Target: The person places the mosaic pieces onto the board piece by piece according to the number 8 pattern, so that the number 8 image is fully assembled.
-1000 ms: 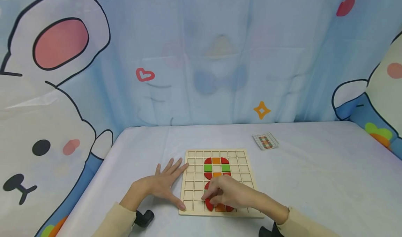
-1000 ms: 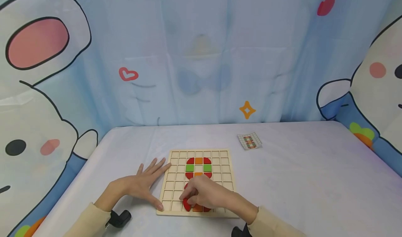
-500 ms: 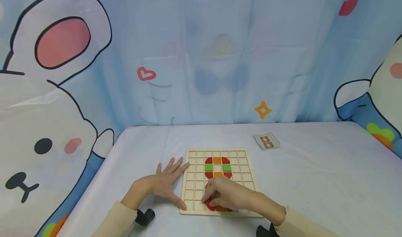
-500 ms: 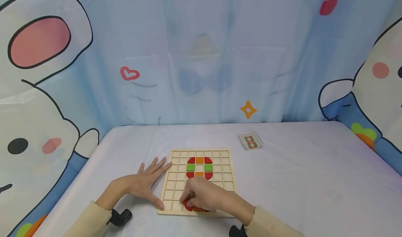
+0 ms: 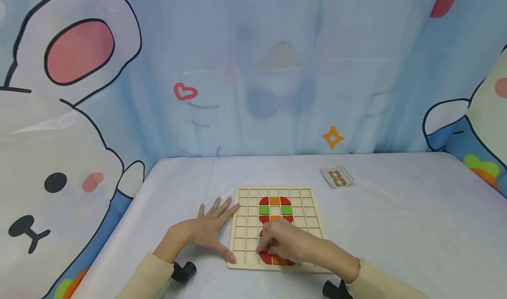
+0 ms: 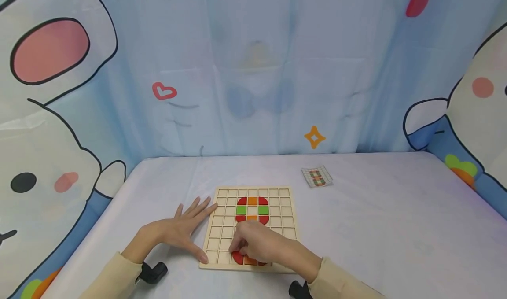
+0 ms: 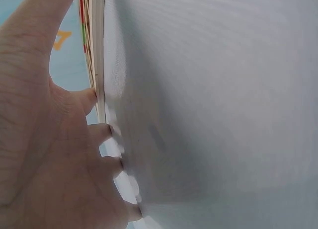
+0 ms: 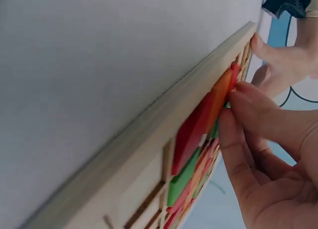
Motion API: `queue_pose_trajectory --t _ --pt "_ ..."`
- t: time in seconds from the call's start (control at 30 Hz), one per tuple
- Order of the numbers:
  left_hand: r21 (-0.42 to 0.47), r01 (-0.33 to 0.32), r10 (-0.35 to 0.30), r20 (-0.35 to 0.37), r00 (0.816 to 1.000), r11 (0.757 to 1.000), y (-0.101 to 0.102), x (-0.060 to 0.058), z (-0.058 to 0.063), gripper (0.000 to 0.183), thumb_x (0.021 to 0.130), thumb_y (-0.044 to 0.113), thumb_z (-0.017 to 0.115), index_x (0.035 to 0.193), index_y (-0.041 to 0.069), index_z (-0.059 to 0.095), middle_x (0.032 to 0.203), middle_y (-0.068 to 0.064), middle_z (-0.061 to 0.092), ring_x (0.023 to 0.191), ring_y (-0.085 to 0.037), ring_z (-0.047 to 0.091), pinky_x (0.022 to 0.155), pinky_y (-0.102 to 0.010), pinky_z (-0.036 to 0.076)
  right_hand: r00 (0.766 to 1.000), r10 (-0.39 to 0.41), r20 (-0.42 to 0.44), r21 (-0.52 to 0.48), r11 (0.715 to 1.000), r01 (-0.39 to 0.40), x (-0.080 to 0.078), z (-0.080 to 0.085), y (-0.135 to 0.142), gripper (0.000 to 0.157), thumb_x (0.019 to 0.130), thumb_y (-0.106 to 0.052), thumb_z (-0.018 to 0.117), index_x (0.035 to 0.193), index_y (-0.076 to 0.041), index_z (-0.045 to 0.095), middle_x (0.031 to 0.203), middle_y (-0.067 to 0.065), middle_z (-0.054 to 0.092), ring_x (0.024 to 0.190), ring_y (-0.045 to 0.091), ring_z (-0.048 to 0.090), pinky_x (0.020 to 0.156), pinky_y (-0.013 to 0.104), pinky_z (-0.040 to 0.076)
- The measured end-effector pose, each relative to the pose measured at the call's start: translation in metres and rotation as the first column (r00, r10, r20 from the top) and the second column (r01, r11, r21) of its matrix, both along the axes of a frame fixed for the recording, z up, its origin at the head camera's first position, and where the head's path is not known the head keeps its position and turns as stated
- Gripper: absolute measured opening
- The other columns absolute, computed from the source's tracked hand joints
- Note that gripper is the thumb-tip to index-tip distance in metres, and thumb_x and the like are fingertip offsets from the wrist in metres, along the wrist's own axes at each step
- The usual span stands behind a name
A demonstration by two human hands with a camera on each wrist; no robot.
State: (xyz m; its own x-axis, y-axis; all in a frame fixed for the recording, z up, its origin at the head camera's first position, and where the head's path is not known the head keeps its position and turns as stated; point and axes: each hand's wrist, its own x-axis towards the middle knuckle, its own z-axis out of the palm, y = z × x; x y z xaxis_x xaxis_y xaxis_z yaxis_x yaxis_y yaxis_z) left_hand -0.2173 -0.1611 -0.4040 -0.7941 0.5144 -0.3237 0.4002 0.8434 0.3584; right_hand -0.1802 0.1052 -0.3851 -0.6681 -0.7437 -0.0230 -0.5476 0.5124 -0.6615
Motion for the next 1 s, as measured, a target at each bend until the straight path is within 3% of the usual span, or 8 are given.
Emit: queue_pose_trajectory --t 0.3,0.57,0.67,0.87,1.0 --pt "0.001 0.004 -0.004 -0.001 1.0 1.0 -0.001 -0.004 -0.002 0.131 0.074 0.063 0.089 0.17 0.024 0.009 0.176 -0.01 -0.003 0.161 -0.036 -0.008 0.122 -0.073 -0.003 0.999 -0.04 0.011 -0.017 0.999 0.04 0.001 -0.003 0.0 0.019 0.084 0.009 0.082 0.095 -0.006 0.085 0.088 -0.01 0.067 0.078 0.0 0.057 0.071 0.018 0.055" --pt "-0.011 -0.003 0.003 -0.004 1.0 1.0 -0.005 -0.004 -0.005 0.131 0.074 0.063 0.089 0.17 0.023 0.009 0.177 -0.01 -0.001 0.161 -0.037 -0.007 0.122 -0.073 -0.001 0.996 -0.078 -0.044 -0.042 0.996 0.077 0.006 -0.004 0.001 0.023 0.087 0.002 0.082 0.109 -0.005 0.081 0.093 -0.006 0.07 0.075 0.001 0.056 0.068 0.019 0.055" --pt "-0.007 -0.002 0.002 -0.007 1.0 1.0 -0.006 -0.005 -0.005 0.131 0.074 0.063 0.089 0.17 0.023 0.009 0.177 -0.01 -0.001 0.161 -0.037 -0.007 0.122 -0.073 -0.001 0.99 -0.107 -0.096 -0.062 0.993 0.101 0.007 -0.001 0.011 0.028 0.092 -0.006 0.079 0.12 -0.006 0.077 0.099 -0.004 0.068 0.08 0.006 0.058 0.07 0.024 0.056" --pt "0.025 -0.006 0.005 0.008 1.0 1.0 -0.011 -0.004 -0.006 0.131 0.074 0.06 0.09 0.17 0.02 0.011 0.176 -0.011 -0.001 0.161 -0.038 -0.007 0.121 -0.074 -0.002 0.964 -0.225 -0.143 -0.085 0.973 0.215 0.005 0.003 0.044 0.058 0.094 -0.03 0.081 0.143 -0.01 0.059 0.119 0.003 0.064 0.101 0.02 0.062 0.08 0.032 0.059" --pt "0.032 -0.007 0.006 0.012 1.0 0.999 -0.013 -0.002 -0.004 0.131 0.074 0.06 0.09 0.17 0.019 0.011 0.176 -0.012 0.0 0.161 -0.039 -0.007 0.12 -0.075 -0.002 0.939 -0.309 -0.149 -0.111 0.949 0.295 0.001 0.002 0.072 0.059 0.097 -0.032 0.077 0.145 -0.007 0.054 0.122 0.007 0.062 0.105 0.023 0.063 0.082 0.034 0.06"
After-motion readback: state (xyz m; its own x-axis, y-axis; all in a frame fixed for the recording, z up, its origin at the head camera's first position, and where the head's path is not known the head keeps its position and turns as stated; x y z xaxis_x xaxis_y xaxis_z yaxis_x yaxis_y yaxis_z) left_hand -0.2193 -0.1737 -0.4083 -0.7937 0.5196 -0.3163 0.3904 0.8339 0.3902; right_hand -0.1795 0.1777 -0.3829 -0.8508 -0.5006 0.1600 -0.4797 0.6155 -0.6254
